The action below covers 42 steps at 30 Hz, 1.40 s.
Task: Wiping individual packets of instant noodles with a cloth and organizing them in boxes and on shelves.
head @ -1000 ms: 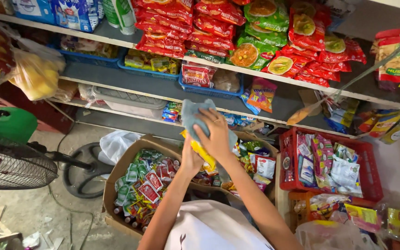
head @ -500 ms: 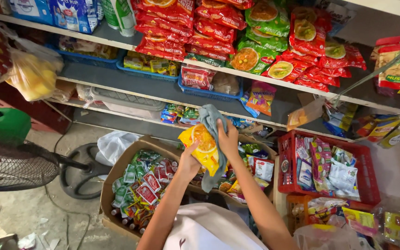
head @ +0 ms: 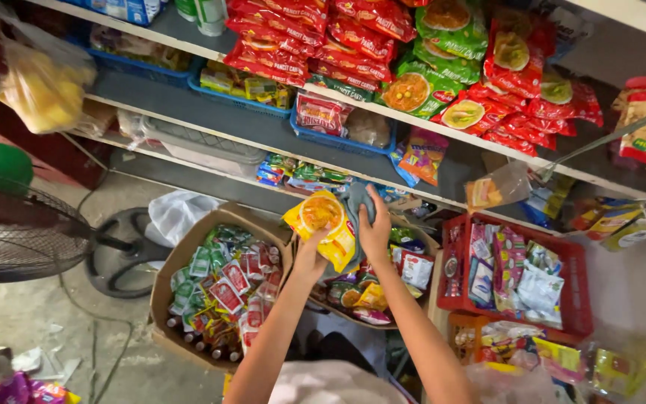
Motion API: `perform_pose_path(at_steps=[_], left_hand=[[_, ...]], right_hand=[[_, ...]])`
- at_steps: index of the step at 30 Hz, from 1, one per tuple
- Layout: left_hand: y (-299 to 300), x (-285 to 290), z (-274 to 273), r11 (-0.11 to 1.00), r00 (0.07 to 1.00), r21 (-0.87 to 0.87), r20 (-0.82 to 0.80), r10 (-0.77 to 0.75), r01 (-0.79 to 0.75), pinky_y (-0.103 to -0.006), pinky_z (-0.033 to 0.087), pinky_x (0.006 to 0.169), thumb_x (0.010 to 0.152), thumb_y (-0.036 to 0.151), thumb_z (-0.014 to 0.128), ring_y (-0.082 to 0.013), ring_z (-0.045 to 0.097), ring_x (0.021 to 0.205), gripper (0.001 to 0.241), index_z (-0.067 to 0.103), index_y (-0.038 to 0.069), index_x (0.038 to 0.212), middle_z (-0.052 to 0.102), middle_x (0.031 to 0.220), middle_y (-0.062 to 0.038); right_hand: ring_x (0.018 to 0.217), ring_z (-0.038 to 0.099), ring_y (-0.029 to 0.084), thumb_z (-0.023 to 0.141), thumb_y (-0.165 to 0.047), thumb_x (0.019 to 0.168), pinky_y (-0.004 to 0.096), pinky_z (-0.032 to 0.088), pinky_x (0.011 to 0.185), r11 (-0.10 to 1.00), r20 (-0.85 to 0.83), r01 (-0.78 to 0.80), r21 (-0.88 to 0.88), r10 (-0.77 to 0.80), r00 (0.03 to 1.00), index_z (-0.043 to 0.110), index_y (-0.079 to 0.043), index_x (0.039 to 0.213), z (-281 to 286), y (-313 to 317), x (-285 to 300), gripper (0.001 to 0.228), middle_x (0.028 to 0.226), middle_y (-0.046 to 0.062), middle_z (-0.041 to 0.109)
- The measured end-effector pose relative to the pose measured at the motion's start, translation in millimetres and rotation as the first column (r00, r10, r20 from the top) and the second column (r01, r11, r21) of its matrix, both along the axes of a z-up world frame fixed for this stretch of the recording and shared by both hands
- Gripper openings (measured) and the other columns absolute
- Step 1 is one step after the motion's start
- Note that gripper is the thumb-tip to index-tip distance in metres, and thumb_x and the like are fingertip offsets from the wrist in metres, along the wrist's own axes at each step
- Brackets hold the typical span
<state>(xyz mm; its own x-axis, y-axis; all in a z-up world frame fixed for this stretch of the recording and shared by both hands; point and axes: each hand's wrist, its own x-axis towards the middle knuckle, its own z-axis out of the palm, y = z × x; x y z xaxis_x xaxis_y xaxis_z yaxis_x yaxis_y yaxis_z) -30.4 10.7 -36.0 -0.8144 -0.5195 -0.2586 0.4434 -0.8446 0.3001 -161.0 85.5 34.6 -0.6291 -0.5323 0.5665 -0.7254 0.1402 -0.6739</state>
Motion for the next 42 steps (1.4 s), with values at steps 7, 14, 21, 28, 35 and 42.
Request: perform_pose_path(at_steps=[7,14,21,28,35,42], left_hand=[[0.6,-41.1,-55.4,0.988,0.996,0.138,0.050,0.068,-0.074,-0.0477,0.060,0.086,0.092,0.014,0.071,-0.0290,0.070,0.103,0.041,0.060,0.010,0.131,0.069,0.119,-0.008],[-68.1,-85.5,-138.8,0.967,0.962,0.010,0.106,0.253,-0.256,-0.0431,0.061,0.089,0.096,0.019,0.070,-0.0258,0.071,0.107,0.045,0.058,0.007,0.137,0.069,0.125,-0.008],[-141.5,-140.6,-170.8,0.904,0.914,-0.229,0.105,0.392,-0.361,-0.0413,0.060,0.088,0.092,0.014,0.072,-0.0247,0.070,0.106,0.047,0.057,0.008,0.136,0.067,0.124,-0.008],[-170.7,-162.4,-175.1,0.939,0.943,-0.084,-0.045,0.331,-0.333,-0.0429,0.061,0.091,0.093,0.016,0.070,-0.0267,0.072,0.108,0.045,0.059,0.005,0.136,0.069,0.126,-0.010],[-165.3,-139.9,-137.4,0.943,0.935,-0.035,0.119,0.333,-0.331,-0.0439,0.056,0.081,0.098,0.027,0.066,-0.0289,0.070,0.105,0.047,0.057,0.011,0.140,0.069,0.125,-0.010],[-165.3,-156.0,-183.2,0.917,0.916,-0.062,0.045,0.398,-0.395,-0.0406,0.063,0.088,0.097,0.023,0.066,-0.0252,0.070,0.111,0.047,0.053,0.013,0.142,0.067,0.130,-0.007]], right_hand=[[0.103,0.072,0.032,0.066,-0.015,0.095,0.040,0.054,0.093,0.996,0.042,0.004,0.087,-0.007,0.999,0.071,-0.001,0.112,-85.8,-2.5,-65.5,0.022,0.107,0.017,0.075],[0.103,0.072,0.033,0.060,-0.028,0.105,0.038,0.054,0.088,0.986,0.164,0.038,0.163,-0.065,0.984,0.068,-0.005,0.121,-179.1,-85.3,-140.8,0.029,0.110,0.021,0.076],[0.115,0.070,0.038,0.049,-0.026,0.097,0.040,0.052,0.100,0.898,0.368,0.009,0.441,-0.189,0.910,0.042,-0.021,0.162,-196.5,-155.1,-186.3,0.065,0.130,0.025,0.068],[0.152,0.030,0.038,0.061,-0.024,0.096,0.039,0.029,0.118,0.964,0.062,-0.112,0.241,0.100,0.993,0.021,-0.009,0.163,-287.2,-206.8,-284.0,0.080,0.168,0.023,0.027],[0.120,0.068,0.035,0.066,-0.041,0.093,0.039,0.051,0.101,0.940,0.475,-0.075,0.332,-0.097,0.875,0.053,-0.002,0.147,-254.8,-173.8,-235.5,0.068,0.128,0.026,0.070],[0.103,0.074,0.028,0.074,-0.055,0.092,0.039,0.061,0.090,0.834,0.756,-0.168,0.525,-0.366,0.543,0.055,0.003,0.129,-162.5,-79.4,-125.4,0.071,0.116,0.019,0.071]])
